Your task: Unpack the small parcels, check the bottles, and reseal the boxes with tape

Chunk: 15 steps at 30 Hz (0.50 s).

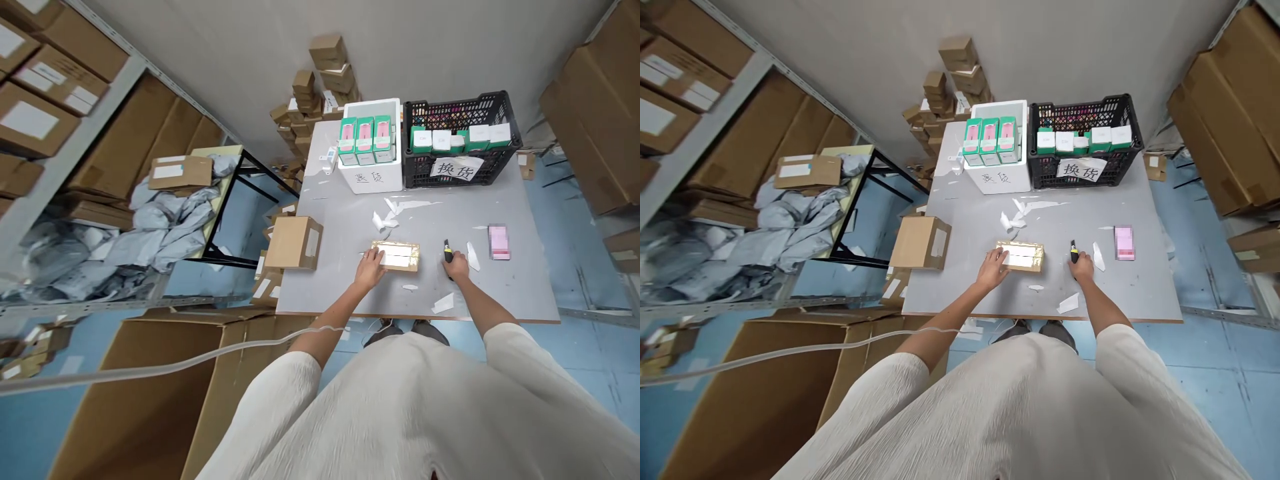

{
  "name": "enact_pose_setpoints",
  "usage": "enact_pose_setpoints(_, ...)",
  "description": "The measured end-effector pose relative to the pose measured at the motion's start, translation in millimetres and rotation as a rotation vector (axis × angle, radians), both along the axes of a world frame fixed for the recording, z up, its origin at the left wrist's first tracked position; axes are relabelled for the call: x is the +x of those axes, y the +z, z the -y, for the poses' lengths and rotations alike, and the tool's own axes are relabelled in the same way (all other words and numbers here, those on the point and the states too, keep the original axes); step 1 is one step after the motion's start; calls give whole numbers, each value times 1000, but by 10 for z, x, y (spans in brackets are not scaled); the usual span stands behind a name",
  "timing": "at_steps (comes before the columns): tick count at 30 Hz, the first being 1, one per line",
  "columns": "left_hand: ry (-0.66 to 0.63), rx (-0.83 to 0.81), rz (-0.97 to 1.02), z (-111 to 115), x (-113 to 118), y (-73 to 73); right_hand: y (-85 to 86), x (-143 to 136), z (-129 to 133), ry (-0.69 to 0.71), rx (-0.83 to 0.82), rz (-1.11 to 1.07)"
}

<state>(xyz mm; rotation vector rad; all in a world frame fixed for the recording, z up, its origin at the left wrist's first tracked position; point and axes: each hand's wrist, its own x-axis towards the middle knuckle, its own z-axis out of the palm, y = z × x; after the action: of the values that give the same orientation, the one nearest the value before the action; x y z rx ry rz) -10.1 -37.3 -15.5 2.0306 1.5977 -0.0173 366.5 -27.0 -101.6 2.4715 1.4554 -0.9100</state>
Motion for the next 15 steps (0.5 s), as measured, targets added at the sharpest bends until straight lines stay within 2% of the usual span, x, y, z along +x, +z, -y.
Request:
enact_pose_setpoints(4, 4, 5, -12, 8, 18, -32, -115, 3, 42, 14, 87, 15)
enact_pose_setpoints(7, 21, -2, 9, -29, 23, -78, -98, -106, 77, 13, 230, -69)
enact_pose_setpoints(11, 79, -18, 132, -149, -26, -153, 71, -442, 88, 124, 401, -354)
enact_pose_setpoints(15, 197, 59, 212, -234, -74, -226, 283, -773, 29, 218, 497, -563)
